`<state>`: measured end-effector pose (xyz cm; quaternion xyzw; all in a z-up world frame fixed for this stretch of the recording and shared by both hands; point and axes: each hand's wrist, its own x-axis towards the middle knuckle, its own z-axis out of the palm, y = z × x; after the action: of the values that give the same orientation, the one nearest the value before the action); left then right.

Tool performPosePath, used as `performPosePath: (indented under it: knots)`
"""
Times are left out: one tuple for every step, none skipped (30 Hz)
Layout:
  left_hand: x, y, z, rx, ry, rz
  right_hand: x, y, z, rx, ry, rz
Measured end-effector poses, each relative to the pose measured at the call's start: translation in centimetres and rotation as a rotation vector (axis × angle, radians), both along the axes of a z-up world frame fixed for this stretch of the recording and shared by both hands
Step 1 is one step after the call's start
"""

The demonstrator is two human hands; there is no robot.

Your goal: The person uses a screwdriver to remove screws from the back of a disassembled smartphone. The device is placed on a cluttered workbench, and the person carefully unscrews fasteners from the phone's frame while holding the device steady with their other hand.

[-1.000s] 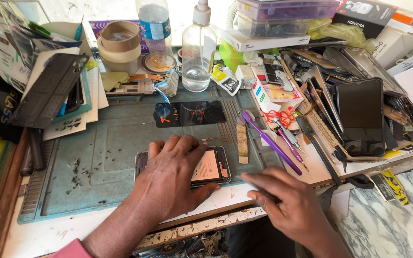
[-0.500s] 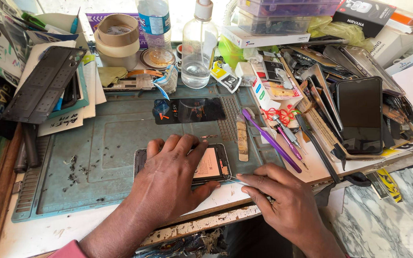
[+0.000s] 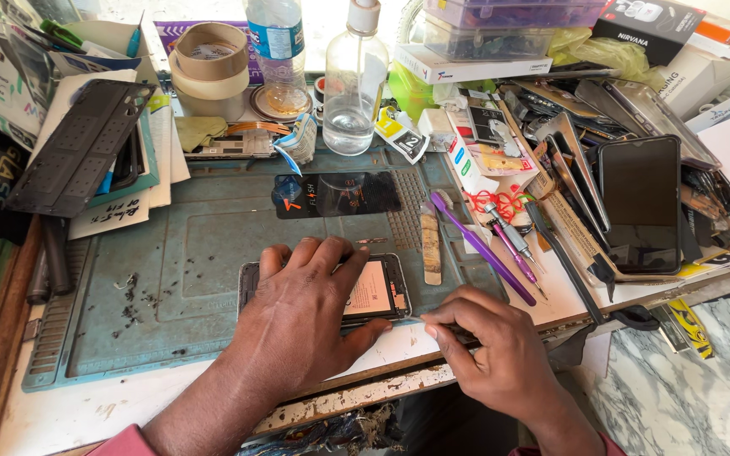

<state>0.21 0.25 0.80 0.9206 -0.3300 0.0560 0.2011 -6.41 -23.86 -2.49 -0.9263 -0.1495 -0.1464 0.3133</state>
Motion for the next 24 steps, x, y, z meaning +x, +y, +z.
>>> performPosePath:
  knots:
    - [0.1,-0.1,0.1,0.001,0.005,0.000,0.0,-0.3,0.0,0.061,0.024,0.036]
    - [0.1,-0.2,0.2,0.001,0.009,0.001,-0.1,-0.5,0.0,0.122,0.049,0.073]
    - [0.1,-0.2,0.2,0.003,0.015,0.004,-0.1,-0.6,0.0,0.184,0.074,0.112]
    - [0.1,-0.2,0.3,0.001,0.024,0.005,-0.1,-0.6,0.0,0.208,0.073,0.100]
    - [0.2,-0.2,0.3,0.000,0.032,0.005,-0.1,-0.6,0.1,0.232,0.071,0.085]
    - [0.2,-0.2,0.3,-0.001,0.041,0.005,-0.1,-0.5,0.2,0.256,0.069,0.071]
    - [0.1,-0.1,0.4,-0.013,0.030,0.001,-0.1,-0.3,0.5,0.215,0.050,0.021]
    - [0.0,0.1,0.4,-0.026,0.019,-0.003,-0.2,-0.2,0.8,0.174,0.031,-0.030]
    - [-0.1,0.0,0.4,-0.041,0.007,-0.017,-0.2,-0.2,1.1,0.130,0.011,-0.090]
    - [-0.2,0.0,0.3,-0.049,-0.020,-0.017,0.0,-0.2,1.3,0.079,-0.040,-0.078]
    - [-0.3,0.0,0.1,-0.059,-0.047,-0.021,0.1,-0.2,1.5,0.025,-0.091,-0.070]
    - [-0.3,-0.1,0.0,-0.070,-0.073,-0.025,0.2,-0.2,1.7,-0.030,-0.140,-0.061]
    - [-0.2,-0.2,-0.1,-0.064,-0.073,-0.028,0.3,-0.2,1.8,-0.028,-0.140,-0.061]
    - [-0.1,-0.2,-0.2,-0.058,-0.074,-0.030,0.4,-0.1,2.0,-0.026,-0.140,-0.062]
    - [-0.2,-0.1,-0.4,-0.049,-0.074,-0.025,0.5,0.0,2.2,-0.022,-0.140,-0.055]
    - [-0.3,-0.1,-0.5,-0.089,-0.157,-0.079,0.7,0.1,2.3,-0.014,-0.095,-0.111]
    - [-0.5,-0.3,-0.8,-0.130,-0.241,-0.132,1.1,0.0,2.5,-0.007,-0.050,-0.166]
    - [-0.6,-0.3,-1.0,-0.172,-0.325,-0.184,1.5,-0.1,2.6,-0.001,-0.005,-0.220]
    - [-0.8,-0.6,-1.2,-0.139,-0.297,-0.230,2.0,-0.2,2.6,0.022,-0.007,-0.231]
    - [-1.0,-1.0,-1.4,-0.106,-0.269,-0.276,2.7,-0.4,2.4,0.044,-0.009,-0.242]
    - [-1.1,-1.2,-1.4,-0.074,-0.243,-0.320,3.3,-0.5,2.2,0.066,-0.013,-0.252]
    - [-1.1,-1.2,-1.4,-0.065,-0.258,-0.334,3.8,-0.6,2.0,0.012,-0.111,-0.204]
    - [-1.1,-1.2,-1.4,-0.054,-0.271,-0.348,4.3,-0.7,1.7,-0.041,-0.207,-0.155]
    - [-1.0,-1.2,-1.4,-0.044,-0.285,-0.362,4.6,-1.0,1.4,-0.095,-0.301,-0.105]
